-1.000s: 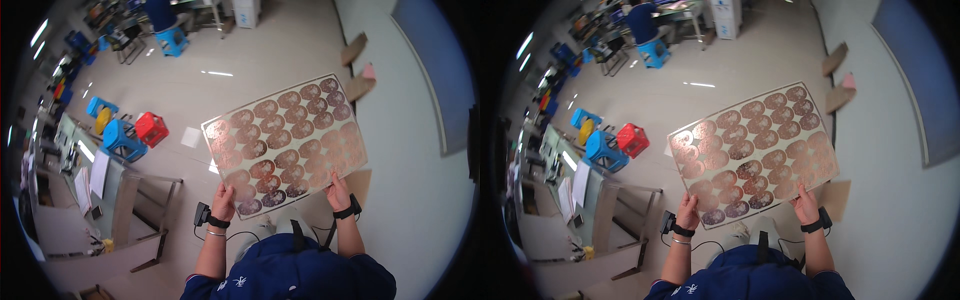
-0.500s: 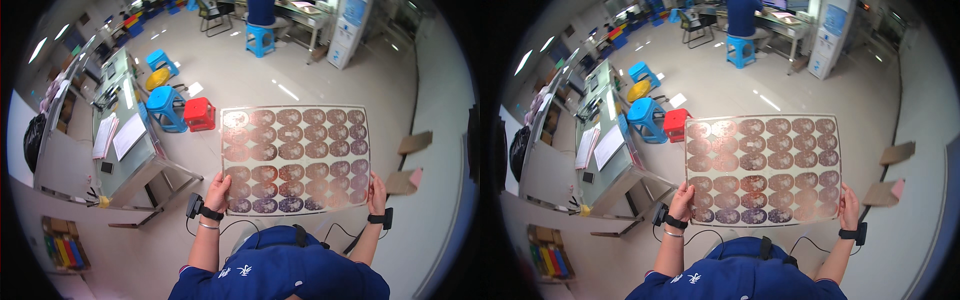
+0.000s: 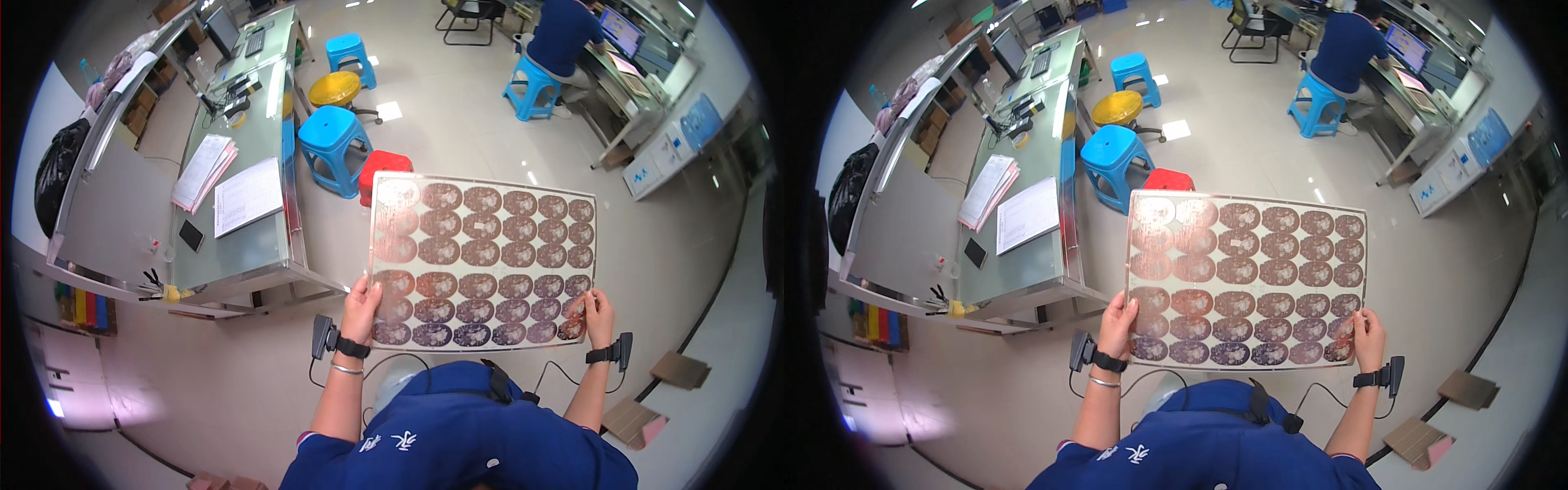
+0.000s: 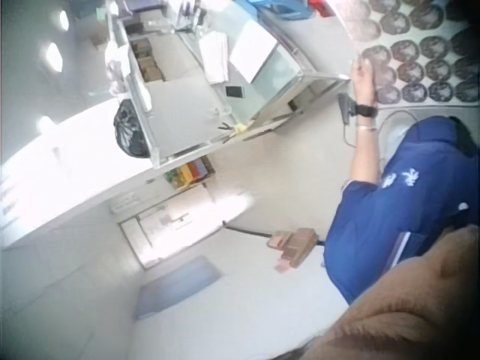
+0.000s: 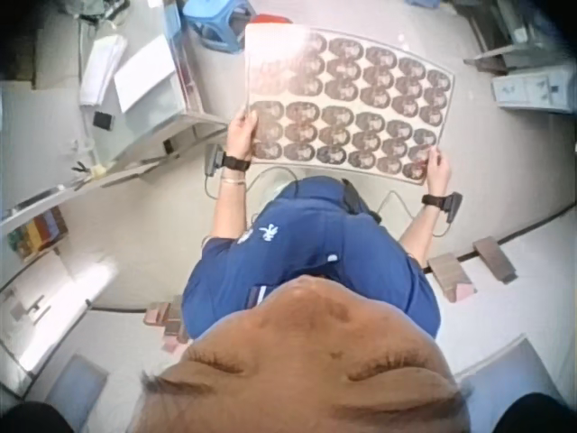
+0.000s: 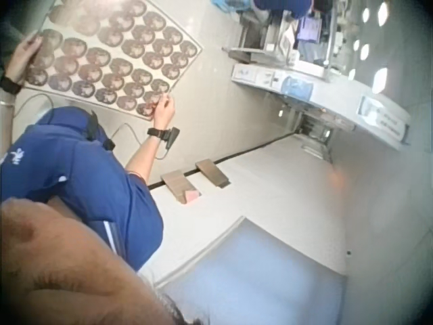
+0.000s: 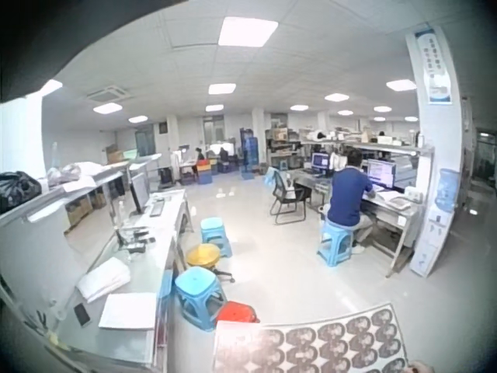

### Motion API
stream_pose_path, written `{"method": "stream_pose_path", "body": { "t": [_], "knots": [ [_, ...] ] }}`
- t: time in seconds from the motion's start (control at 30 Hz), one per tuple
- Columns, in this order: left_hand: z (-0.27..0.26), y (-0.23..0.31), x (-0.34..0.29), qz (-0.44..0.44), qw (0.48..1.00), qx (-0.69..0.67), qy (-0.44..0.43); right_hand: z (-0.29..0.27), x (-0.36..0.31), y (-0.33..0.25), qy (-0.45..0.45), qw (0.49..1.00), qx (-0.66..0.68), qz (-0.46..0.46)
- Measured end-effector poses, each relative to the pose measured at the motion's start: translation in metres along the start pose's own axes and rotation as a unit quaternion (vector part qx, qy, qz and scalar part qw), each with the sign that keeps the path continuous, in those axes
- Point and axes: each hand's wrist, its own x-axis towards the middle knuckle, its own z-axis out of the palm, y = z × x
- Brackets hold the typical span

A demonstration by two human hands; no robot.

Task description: The recorder picks up a panel of circuit boards, transports it across a factory floor, and coordinates with a machine operator to place it for processing.

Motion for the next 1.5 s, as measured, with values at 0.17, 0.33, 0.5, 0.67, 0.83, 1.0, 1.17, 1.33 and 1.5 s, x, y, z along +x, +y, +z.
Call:
{"method": "stream_pose_path", "body": {
  "t": [0.17,0.33,0.5,0.67,0.83,1.0,1.17,1.33,1.5],
  "knots": [
    [-0.004,0.037,0.076,0.001,0.999,0.035,0.019,0.042,0.070,-0.032,0.011,0.998,0.001,-0.059],
    [-0.008,0.053,0.133,-0.012,0.996,0.062,0.057,0.075,0.125,-0.056,0.012,0.998,-0.009,-0.053],
    [0.006,0.058,0.189,-0.006,0.998,0.040,0.049,0.094,0.187,-0.072,0.008,0.998,0.003,-0.061],
    [0.049,0.073,0.241,-0.019,0.996,0.048,0.073,0.090,0.266,-0.082,-0.005,0.998,0.017,-0.057],
    [0.087,0.073,0.289,-0.019,0.997,0.006,0.073,0.071,0.340,-0.096,-0.005,0.998,0.031,-0.052],
    [0.116,0.080,0.320,0.006,0.998,-0.042,0.055,0.070,0.387,-0.111,-0.018,0.983,0.183,0.003],
    [0.128,0.089,0.347,0.010,0.993,-0.109,0.045,0.078,0.416,-0.118,0.016,0.984,0.177,-0.008],
    [0.126,0.101,0.367,0.002,0.990,-0.135,0.030,0.086,0.430,-0.134,-0.002,0.979,0.205,0.015],
    [0.111,0.106,0.381,-0.004,0.988,-0.154,0.031,0.101,0.442,-0.129,-0.004,0.979,0.203,-0.005]
  ]
}}
